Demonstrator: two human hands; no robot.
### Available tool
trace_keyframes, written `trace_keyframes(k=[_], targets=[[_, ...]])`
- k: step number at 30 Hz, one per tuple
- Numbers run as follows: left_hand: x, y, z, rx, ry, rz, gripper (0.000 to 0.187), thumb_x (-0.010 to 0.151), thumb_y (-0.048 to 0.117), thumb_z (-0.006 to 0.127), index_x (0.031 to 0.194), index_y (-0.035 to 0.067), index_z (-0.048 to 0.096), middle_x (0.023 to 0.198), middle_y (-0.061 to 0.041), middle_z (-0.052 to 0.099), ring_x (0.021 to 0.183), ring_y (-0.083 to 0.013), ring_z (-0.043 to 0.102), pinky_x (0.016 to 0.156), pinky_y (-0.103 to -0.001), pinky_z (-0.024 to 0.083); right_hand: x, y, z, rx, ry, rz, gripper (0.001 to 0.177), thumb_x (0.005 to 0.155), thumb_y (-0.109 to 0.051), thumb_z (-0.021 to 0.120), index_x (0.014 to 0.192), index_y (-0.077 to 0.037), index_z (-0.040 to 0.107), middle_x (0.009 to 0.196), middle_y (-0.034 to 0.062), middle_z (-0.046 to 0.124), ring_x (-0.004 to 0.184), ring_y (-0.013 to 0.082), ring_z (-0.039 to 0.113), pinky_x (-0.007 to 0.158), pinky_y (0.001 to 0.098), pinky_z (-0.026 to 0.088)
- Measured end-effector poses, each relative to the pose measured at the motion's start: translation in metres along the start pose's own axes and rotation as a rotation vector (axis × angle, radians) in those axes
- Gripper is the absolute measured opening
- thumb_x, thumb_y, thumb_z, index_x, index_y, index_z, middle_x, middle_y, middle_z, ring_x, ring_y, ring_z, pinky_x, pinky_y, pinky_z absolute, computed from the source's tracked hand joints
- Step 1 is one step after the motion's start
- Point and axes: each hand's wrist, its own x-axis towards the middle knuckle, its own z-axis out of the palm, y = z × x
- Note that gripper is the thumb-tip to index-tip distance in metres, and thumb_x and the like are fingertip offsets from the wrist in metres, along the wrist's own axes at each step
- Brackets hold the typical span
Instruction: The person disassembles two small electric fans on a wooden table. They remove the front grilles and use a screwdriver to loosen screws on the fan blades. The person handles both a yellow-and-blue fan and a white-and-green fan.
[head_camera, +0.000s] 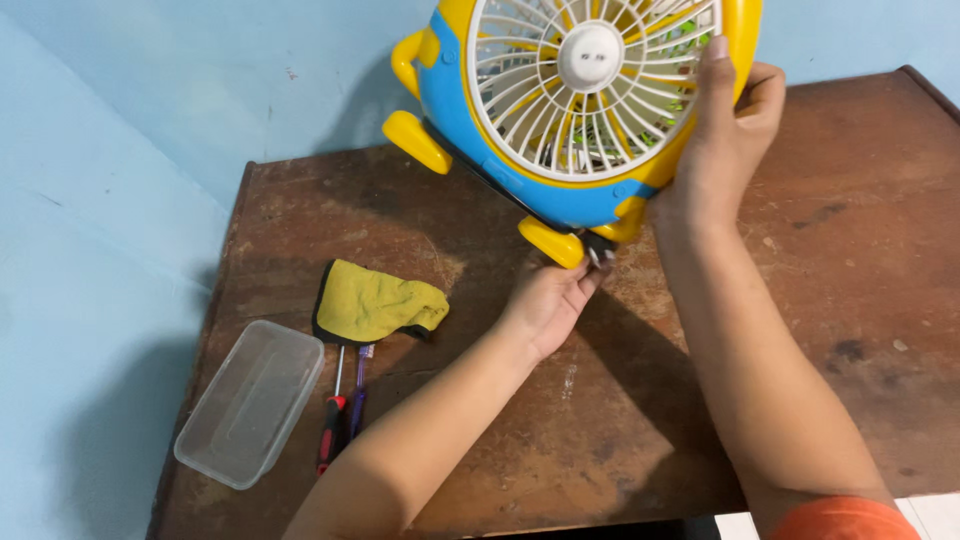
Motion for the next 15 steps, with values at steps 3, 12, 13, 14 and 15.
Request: trace_keyframes(k=[3,12,13,14,15], targets=[[-0.006,0.008,-0.003,-0.089,-0.042,-0.044,0.046,0.09,-0.006,0.047,0.134,0.005,0.053,0.133,-0.012,0.062,0.126,-0.0299,0.06,0.108,-0.045,0.049,-0.001,0.013,-0.001,-0.027,0.006,-0.045,0.033,0.106,-0.03,0.074,0.107,-0.006,0.05,0.102,0.004,0.058,0.095,0.0123,0.056,0.09,0.0306,0.053],[-0.028,0.031,0.004,-0.188,0.028,-0.147,0.053,0.093,0.024,0.048,0.141,-0.001,0.046,0.145,-0.017,0.054,0.135,-0.0343,0.053,0.118,-0.048,0.039,-0.026,0.038,0.012,-0.304,-0.034,-0.077,0.032,0.103,-0.027,0.075,0.113,-0.003,0.056,0.11,0.0064,0.062,0.105,0.0156,0.058,0.099,0.0322,0.049],[-0.031,0.033,0.004,-0.201,0.03,-0.151,0.054,0.094,0.025,0.048,0.141,-0.001,0.046,0.145,-0.017,0.053,0.134,-0.0346,0.052,0.118,-0.048,0.038,-0.03,0.039,0.014,-0.354,-0.036,-0.087,0.033,0.103,-0.027,0.076,0.114,-0.003,0.057,0.112,0.0075,0.062,0.107,0.0165,0.058,0.101,0.0326,0.049],[-0.033,0.033,0.004,-0.215,0.033,-0.157,0.055,0.094,0.026,0.049,0.142,-0.001,0.046,0.145,-0.018,0.052,0.133,-0.0349,0.052,0.118,-0.048,0.038,-0.033,0.041,0.015,-0.406,-0.037,-0.095,0.033,0.102,-0.026,0.077,0.115,-0.002,0.057,0.114,0.0086,0.063,0.11,0.0174,0.058,0.102,0.0329,0.048],[-0.035,0.034,0.003,-0.207,0.047,-0.162,0.055,0.094,0.026,0.049,0.142,-0.001,0.046,0.145,-0.018,0.052,0.134,-0.0349,0.052,0.118,-0.048,0.037,-0.036,0.043,0.017,-0.388,-0.061,-0.11,0.033,0.103,-0.024,0.077,0.115,-0.002,0.056,0.119,0.0097,0.062,0.113,0.0183,0.058,0.106,0.0336,0.047]])
